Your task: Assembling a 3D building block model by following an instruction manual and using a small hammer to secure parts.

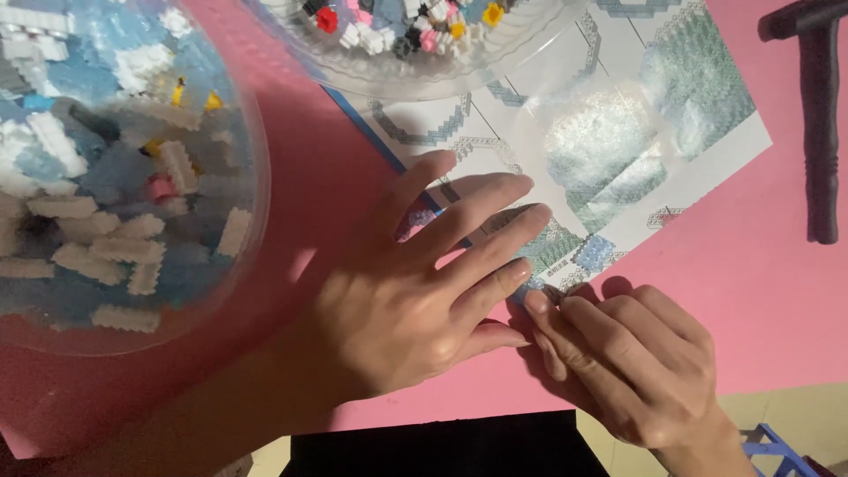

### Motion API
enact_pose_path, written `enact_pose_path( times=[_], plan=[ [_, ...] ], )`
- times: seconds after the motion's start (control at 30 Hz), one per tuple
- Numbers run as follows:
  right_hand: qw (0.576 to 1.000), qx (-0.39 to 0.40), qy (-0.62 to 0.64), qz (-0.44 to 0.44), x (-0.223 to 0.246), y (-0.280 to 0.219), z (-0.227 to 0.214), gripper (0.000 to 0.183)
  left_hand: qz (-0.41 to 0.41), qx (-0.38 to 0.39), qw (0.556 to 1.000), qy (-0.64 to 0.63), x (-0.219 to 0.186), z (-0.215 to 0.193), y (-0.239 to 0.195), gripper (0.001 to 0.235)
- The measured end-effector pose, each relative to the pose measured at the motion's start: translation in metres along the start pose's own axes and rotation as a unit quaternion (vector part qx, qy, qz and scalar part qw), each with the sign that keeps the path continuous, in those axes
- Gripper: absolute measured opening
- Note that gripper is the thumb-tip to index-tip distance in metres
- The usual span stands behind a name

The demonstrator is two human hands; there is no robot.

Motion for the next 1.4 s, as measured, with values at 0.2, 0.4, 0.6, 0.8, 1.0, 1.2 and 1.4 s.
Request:
enact_pose_path(
  times=[0.2, 0.4, 0.6, 0.8, 1.0, 1.2, 1.4],
  plan=[
    [1.000, -0.006, 0.005, -0.011, 0.001, 0.008, -0.001, 0.020, 0.007, 0.010, 1.000, 0.000, 0.000, 0.000, 0.000, 0.053],
    [1.000, -0.005, 0.012, -0.012, 0.000, 0.011, -0.002, 0.017, -0.006, -0.001, 1.000, -0.029, 0.000, -0.001, 0.003, 0.052],
    [1.000, -0.010, 0.008, -0.016, 0.000, 0.012, -0.002, 0.014, 0.000, 0.000, 1.000, 0.000, -0.001, 0.000, 0.000, 0.057],
    [1.000, -0.007, -0.004, -0.016, 0.000, 0.008, -0.003, 0.018, 0.004, -0.019, 0.999, -0.044, -0.002, -0.001, 0.004, 0.062],
    [0.996, -0.050, 0.066, 0.045, -0.004, -0.001, -0.015, 0.033, 0.013, -0.062, 0.997, -0.043, -0.004, -0.003, 0.001, 0.042],
    [0.946, -0.113, 0.138, 0.271, -0.002, 0.007, -0.027, 0.017, 0.031, -0.120, 0.980, -0.153, -0.005, -0.042, 0.012, 0.009],
    [0.869, -0.117, 0.350, 0.328, 0.003, 0.010, -0.018, 0.024, 0.010, -0.138, 0.957, -0.256, -0.015, -0.052, 0.015, 0.017]
  ],
)
Point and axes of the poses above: each hand's wrist, its own y-axis towards the middle knuckle, its own z-axis out of the palm, x = y × z, the point moved 6 cm from there along y, towards the middle knuckle, and after that the axes turned 8 degrees about y, right-handed, at the moved point
